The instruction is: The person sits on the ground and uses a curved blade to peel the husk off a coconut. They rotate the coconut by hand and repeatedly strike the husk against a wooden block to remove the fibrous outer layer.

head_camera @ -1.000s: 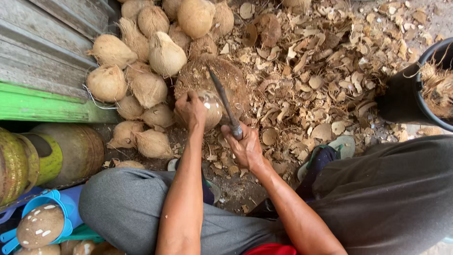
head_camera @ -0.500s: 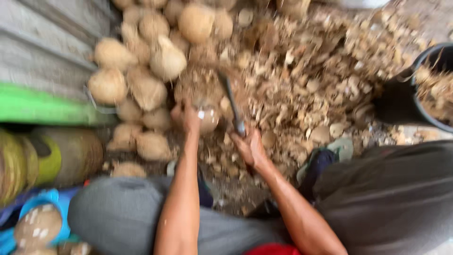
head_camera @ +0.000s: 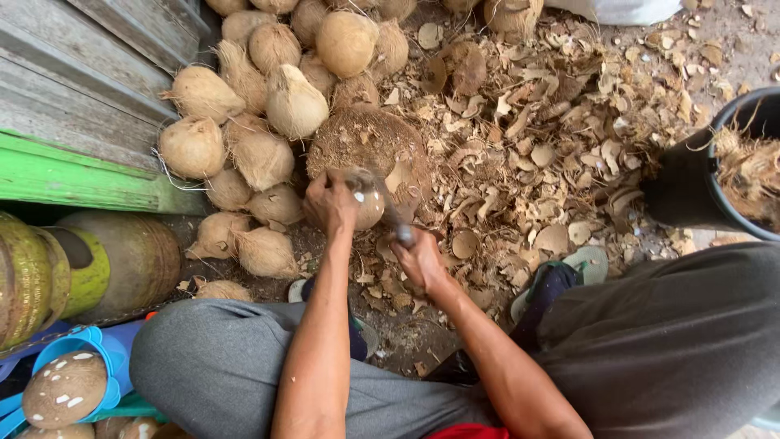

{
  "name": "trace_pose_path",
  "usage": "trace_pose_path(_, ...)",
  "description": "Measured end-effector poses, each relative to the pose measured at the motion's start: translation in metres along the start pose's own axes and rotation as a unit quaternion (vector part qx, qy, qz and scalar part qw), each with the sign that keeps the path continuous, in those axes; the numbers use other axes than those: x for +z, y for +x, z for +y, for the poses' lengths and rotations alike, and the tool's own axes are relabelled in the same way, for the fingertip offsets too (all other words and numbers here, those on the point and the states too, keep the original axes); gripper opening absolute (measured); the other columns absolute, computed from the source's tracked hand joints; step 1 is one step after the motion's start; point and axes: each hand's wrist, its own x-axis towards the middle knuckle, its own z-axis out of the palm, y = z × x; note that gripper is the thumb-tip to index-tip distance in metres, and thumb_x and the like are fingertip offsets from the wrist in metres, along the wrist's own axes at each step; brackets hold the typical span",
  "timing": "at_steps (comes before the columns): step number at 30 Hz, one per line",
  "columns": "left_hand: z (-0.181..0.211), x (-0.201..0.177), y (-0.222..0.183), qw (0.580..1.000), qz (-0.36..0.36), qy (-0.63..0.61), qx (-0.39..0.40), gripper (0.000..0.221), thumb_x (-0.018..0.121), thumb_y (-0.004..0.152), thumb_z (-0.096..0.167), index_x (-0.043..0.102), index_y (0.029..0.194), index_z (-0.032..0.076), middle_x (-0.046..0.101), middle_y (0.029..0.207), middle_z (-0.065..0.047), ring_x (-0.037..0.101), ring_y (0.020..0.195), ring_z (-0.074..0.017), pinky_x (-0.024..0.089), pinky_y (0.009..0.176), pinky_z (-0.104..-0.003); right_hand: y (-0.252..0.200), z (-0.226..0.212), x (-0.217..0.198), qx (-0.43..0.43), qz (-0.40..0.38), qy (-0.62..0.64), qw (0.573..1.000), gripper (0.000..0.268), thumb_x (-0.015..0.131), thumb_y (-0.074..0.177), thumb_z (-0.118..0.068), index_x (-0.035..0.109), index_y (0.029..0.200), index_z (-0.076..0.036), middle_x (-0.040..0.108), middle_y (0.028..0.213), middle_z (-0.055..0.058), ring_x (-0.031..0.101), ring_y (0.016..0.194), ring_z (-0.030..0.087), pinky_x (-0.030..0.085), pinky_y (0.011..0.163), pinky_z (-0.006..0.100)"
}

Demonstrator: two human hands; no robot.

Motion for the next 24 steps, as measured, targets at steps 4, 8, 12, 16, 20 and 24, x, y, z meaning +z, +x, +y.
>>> trace_pose_path(4, -0.002, 0.005, 0.001, 0.998, 0.011, -0.031, -0.05, 0.04, 0.047, 0.099, 0.039, 0.07, 0.074, 0.017, 0.069, 0.07, 0.003, 0.055, 0.054, -0.0095, 0.042, 0.055, -0.03, 0.005, 0.008, 0.004, 0.067, 0.019, -0.01, 0.998, 0.031, 0.06, 0.101, -0.031, 0.065, 0.078, -0.01, 0.065, 0.058, 0.002, 0.045, 0.039, 0.011, 0.04, 0.038, 0.033)
trace_pose_path(8, -0.008, 0.007, 0.001, 0.998, 0.029, 0.026, -0.051, 0.041, 0.053, 0.099, 0.04, 0.068, 0.073, 0.012, 0.068, 0.075, -0.002, 0.055, 0.056, -0.0112, 0.043, 0.054, -0.033, -0.003, 0.02, 0.003, -0.016, 0.017, -0.02, 1.0, 0.032, 0.065, 0.101, -0.028, 0.063, 0.079, -0.005, 0.064, 0.061, 0.007, 0.048, 0.043, 0.011, 0.044, 0.041, 0.031)
trace_pose_path(12, 0.0, 0.004, 0.009, 0.995, 0.009, -0.068, -0.073, 0.034, 0.05, 0.097, 0.04, 0.073, 0.081, 0.021, 0.07, 0.075, -0.001, 0.057, 0.057, -0.0156, 0.043, 0.054, -0.037, 0.013, 0.02, -0.007, 0.115, -0.01, 0.069, 0.991, 0.014, 0.063, 0.093, -0.024, 0.064, 0.097, -0.011, 0.062, 0.061, 0.005, 0.05, 0.04, 0.012, 0.044, 0.037, 0.032)
trace_pose_path(16, -0.01, -0.003, -0.012, 0.991, 0.069, -0.098, 0.063, 0.048, 0.047, 0.101, 0.055, 0.072, 0.089, 0.015, 0.075, 0.095, -0.004, 0.068, 0.075, -0.0163, 0.051, 0.068, -0.035, 0.006, 0.021, -0.013, 0.216, -0.027, 0.045, 0.975, 0.029, 0.058, 0.099, -0.036, 0.06, 0.106, -0.008, 0.051, 0.056, 0.002, 0.041, 0.038, 0.013, 0.037, 0.035, 0.035)
trace_pose_path(20, -0.01, -0.003, -0.014, 0.993, 0.074, -0.024, -0.085, 0.056, 0.037, 0.101, 0.062, 0.07, 0.102, 0.016, 0.068, 0.108, -0.008, 0.067, 0.083, -0.0208, 0.05, 0.066, -0.039, 0.001, 0.01, -0.02, 0.209, -0.039, -0.002, 0.977, 0.032, 0.067, 0.094, -0.038, 0.066, 0.104, -0.008, 0.053, 0.054, 0.002, 0.042, 0.038, 0.013, 0.039, 0.037, 0.033)
trace_pose_path(24, -0.015, 0.001, -0.014, 0.994, 0.044, -0.006, -0.096, 0.058, 0.036, 0.105, 0.058, 0.071, 0.092, 0.013, 0.068, 0.111, -0.004, 0.066, 0.087, -0.0242, 0.053, 0.071, -0.044, -0.009, 0.002, -0.017, 0.12, -0.033, 0.012, 0.992, 0.027, 0.063, 0.097, -0.035, 0.066, 0.097, -0.008, 0.051, 0.054, 0.001, 0.043, 0.039, 0.01, 0.041, 0.039, 0.031)
